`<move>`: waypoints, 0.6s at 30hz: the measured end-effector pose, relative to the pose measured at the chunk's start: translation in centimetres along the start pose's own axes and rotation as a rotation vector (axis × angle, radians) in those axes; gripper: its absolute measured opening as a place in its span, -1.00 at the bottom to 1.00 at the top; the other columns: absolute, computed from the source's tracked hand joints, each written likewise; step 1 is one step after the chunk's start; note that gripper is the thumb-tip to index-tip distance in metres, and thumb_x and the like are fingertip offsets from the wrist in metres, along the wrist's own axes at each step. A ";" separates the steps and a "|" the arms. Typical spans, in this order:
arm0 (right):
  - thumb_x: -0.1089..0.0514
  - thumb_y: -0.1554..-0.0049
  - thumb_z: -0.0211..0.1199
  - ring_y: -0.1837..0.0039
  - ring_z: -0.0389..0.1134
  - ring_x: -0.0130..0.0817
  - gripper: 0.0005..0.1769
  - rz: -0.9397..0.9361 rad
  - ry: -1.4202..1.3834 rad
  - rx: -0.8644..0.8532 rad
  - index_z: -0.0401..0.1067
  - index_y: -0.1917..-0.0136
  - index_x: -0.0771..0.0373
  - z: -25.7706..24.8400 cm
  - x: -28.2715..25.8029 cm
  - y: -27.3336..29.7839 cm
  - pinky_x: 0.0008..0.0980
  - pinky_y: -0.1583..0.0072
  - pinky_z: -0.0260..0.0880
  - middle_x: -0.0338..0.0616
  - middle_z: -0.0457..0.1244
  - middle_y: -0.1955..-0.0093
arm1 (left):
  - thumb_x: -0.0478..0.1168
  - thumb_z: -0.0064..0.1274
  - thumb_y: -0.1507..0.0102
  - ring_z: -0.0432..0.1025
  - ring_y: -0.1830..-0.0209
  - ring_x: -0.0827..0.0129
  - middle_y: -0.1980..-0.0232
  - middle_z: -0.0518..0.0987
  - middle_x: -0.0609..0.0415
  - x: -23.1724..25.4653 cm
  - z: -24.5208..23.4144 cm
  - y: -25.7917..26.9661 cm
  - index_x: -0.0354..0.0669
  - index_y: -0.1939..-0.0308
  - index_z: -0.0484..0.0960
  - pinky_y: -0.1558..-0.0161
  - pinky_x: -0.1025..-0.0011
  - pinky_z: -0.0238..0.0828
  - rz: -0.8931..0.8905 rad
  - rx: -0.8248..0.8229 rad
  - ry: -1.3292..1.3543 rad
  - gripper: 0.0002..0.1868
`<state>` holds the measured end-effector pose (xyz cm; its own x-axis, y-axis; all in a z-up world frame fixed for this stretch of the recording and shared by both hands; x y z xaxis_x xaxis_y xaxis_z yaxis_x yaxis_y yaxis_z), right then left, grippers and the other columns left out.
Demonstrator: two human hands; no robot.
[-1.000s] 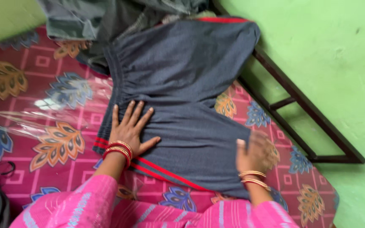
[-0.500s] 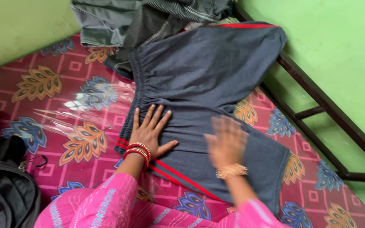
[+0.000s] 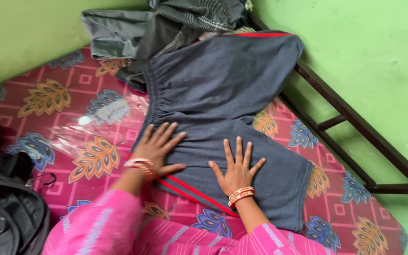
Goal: The person takes a pair of shorts from a pile of clothes, spreads them out on a bed, smooths the fabric by hand, and folds them into a small rectangle before placing them into a bag.
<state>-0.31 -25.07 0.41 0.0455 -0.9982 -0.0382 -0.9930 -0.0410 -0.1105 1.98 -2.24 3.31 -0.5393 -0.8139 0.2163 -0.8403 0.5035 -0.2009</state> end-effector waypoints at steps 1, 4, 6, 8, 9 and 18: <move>-0.58 -0.08 -0.01 -0.68 -0.36 0.11 -0.02 -0.011 -0.018 0.055 -0.06 -0.63 -0.21 -0.8 -0.1 0.1 0.70 -0.36 -0.51 -0.14 -0.25 -0.71 | 0.52 -0.13 -0.13 -0.16 -0.62 0.10 -0.64 -0.03 -0.02 -1.5 -0.2 1.0 0.20 -0.57 0.04 -0.49 -0.11 -0.42 0.006 -0.034 0.032 0.03; -0.58 -0.09 -0.03 -0.68 -0.34 0.11 -0.02 -0.010 -0.018 0.078 -0.06 -0.63 -0.19 -1.5 -0.3 0.3 0.69 -0.37 -0.49 -0.12 -0.24 -0.70 | 0.50 -0.04 -0.11 -0.19 -0.67 0.09 -0.69 -0.10 0.06 -7.9 -0.2 4.9 0.35 -0.61 0.01 -0.43 -0.15 -0.40 -0.130 -0.269 -0.074 0.06; -0.58 -0.08 -0.03 -0.68 -0.33 0.11 -0.02 -0.006 -0.019 0.087 -0.06 -0.63 -0.19 -1.5 -0.3 0.1 0.69 -0.37 -0.49 -0.12 -0.24 -0.70 | 0.46 -0.05 -0.14 -0.16 -0.66 0.11 -0.67 -0.06 0.04 -11.5 -3.1 6.0 0.27 -0.58 0.04 -0.46 -0.16 -0.34 -0.199 -0.162 -0.226 0.01; -0.57 -0.08 -0.03 -0.68 -0.33 0.12 -0.02 -0.003 -0.020 0.091 -0.06 -0.63 -0.18 -1.3 -0.2 0.0 0.70 -0.37 -0.48 -0.12 -0.24 -0.70 | 0.41 -0.06 -0.17 -0.12 -0.65 0.13 -0.65 -0.02 0.02 -12.2 -4.9 5.7 0.19 -0.56 0.08 -0.50 -0.16 -0.29 -0.270 -0.059 -0.373 -0.04; -0.57 -0.09 -0.03 -0.68 -0.32 0.11 -0.03 0.002 -0.012 0.095 -0.06 -0.63 -0.19 -1.3 -0.1 -0.2 0.69 -0.38 -0.48 -0.13 -0.23 -0.70 | 0.38 -0.04 -0.20 -0.10 -0.65 0.08 -0.68 -0.01 -0.03 -12.4 -4.5 5.1 0.15 -0.47 0.21 -0.51 -0.11 -0.21 -0.397 -0.044 -0.162 -0.15; -0.56 -0.10 -0.03 -0.68 -0.33 0.11 -0.03 -0.009 0.014 0.080 -0.06 -0.64 -0.18 -1.4 -0.4 0.1 0.68 -0.38 -0.48 -0.11 -0.24 -0.71 | 0.31 0.09 -0.10 -0.02 -0.51 -0.07 -0.50 0.19 -0.14 2.3 -2.3 0.9 0.02 -0.41 0.34 -0.39 -0.09 -0.22 0.137 0.130 0.069 -0.12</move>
<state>-0.54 -24.70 1.78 0.0520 -0.9984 -0.0229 -0.9807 -0.0468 -0.1901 -0.18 -3.02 5.87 -0.6547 -0.7159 0.2426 -0.7469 0.5633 -0.3533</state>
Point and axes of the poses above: each hand's wrist, its own y-axis away from the middle knuckle, its own z-axis out of the palm, x = y × z, the point moved 10 cm from there along -y, towards the middle knuckle
